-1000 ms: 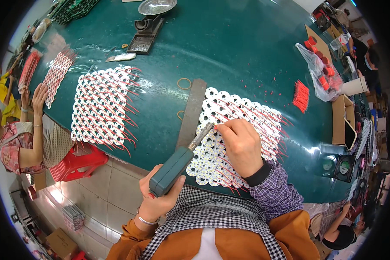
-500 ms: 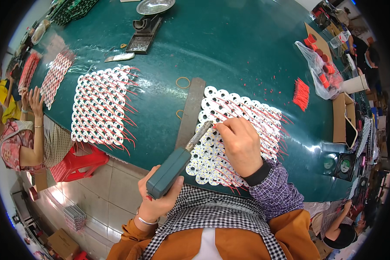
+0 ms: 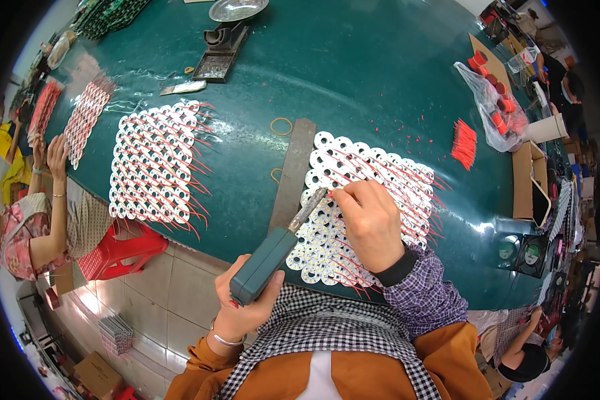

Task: The person solders wires onto LED circuit boards using a soldering tool, positioning the wires by hand and attaching them to the contact points on each board.

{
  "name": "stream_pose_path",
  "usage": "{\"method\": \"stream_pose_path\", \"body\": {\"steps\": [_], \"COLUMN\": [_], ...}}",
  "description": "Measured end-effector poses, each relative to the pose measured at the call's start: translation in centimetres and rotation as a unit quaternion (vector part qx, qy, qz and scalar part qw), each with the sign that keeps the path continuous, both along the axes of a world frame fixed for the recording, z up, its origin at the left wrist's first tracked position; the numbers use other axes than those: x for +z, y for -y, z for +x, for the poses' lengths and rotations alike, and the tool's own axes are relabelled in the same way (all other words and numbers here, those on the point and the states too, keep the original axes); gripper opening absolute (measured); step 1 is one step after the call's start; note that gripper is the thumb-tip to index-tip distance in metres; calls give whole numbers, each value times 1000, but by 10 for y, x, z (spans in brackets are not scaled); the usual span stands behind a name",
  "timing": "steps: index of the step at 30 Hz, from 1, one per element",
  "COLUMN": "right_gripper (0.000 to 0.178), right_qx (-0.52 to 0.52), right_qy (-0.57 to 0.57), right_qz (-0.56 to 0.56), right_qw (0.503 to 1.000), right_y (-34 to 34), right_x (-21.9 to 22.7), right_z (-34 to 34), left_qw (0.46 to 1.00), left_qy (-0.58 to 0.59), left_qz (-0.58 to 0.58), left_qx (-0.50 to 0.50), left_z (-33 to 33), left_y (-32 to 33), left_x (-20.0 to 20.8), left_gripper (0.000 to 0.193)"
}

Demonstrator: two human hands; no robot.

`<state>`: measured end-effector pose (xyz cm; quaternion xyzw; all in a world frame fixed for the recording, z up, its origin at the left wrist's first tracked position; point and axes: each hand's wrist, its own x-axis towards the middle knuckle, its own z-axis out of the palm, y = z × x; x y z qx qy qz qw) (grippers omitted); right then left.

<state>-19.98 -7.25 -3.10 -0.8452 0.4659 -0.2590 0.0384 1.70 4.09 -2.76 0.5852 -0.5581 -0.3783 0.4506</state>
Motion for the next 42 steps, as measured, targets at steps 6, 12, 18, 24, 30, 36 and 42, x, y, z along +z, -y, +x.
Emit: {"method": "stream_pose_path", "body": {"steps": [6, 12, 18, 24, 30, 36, 42], "right_gripper": [20, 19, 18, 17, 20, 22, 24], "right_qx": [9, 4, -1, -9, -4, 23, 13], "right_qy": [-3, -8, -1, 5, 9, 13, 20], "right_qz": [-8, -7, -9, -7, -5, 0, -1], "right_qw": [1000, 1000, 1000, 1000, 1000, 1000, 1000], "right_y": [1, 0, 0, 1, 1, 0, 0], "right_x": [-2, -3, -3, 2, 4, -2, -1], "right_z": [-2, -1, -1, 1, 1, -4, -2], "left_qw": [1000, 1000, 999, 1000, 1000, 1000, 1000], "left_qy": [24, 6, 22, 7, -12, 13, 8], "left_qz": [-10, -14, -26, -14, -7, -20, -10], "left_qx": [-10, 7, 3, 10, 15, -9, -18], "left_z": [1, 3, 4, 4, 3, 2, 1], "left_y": [2, -5, -5, -6, -6, -2, -1], "left_x": [-1, -4, -3, -3, -3, -4, -5], "left_gripper": [20, 24, 27, 28, 27, 24, 22]}}
